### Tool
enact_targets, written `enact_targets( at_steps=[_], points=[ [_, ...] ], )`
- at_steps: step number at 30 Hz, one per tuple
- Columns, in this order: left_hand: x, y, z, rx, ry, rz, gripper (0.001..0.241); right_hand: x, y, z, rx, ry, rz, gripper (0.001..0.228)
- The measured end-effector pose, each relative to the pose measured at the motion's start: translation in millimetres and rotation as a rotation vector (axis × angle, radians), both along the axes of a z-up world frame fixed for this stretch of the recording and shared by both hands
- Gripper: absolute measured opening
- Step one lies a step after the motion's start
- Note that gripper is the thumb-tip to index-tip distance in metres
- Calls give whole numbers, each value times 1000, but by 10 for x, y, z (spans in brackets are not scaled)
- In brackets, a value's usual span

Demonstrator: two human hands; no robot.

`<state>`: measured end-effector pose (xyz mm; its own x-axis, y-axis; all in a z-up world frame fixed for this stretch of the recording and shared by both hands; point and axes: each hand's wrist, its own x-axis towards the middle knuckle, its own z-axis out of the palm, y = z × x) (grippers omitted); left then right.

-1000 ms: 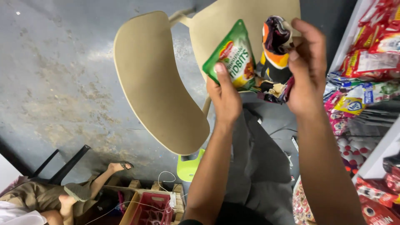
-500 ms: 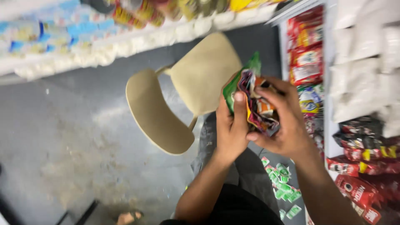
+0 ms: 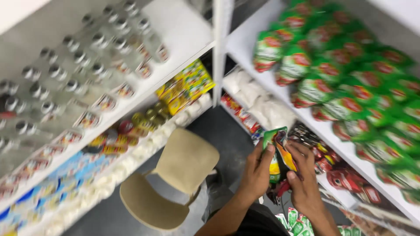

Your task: Cleaning and wiping down food product pouches on a grocery store shelf.

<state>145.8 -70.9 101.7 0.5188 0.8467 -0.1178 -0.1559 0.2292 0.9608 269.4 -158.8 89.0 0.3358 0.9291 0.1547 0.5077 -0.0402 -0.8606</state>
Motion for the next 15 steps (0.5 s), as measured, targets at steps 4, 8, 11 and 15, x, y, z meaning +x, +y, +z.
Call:
enact_targets(
  at_steps=[4,8,11,15],
  points=[
    [584,-374,223,78,-131,-246,39,374,-628,178,94,-46,-278,56],
    [1094,-789,413,157,-269,-413,44,602,-1158,440,213,-174,-493,54],
    [1381,-1147,627,217,-368,-530,43,755,-1543,707,306,-269,-599,54],
    [1772,-1580,897,292,-587,-702,55,995,-2046,1075,380,-475,-761,61]
  ],
)
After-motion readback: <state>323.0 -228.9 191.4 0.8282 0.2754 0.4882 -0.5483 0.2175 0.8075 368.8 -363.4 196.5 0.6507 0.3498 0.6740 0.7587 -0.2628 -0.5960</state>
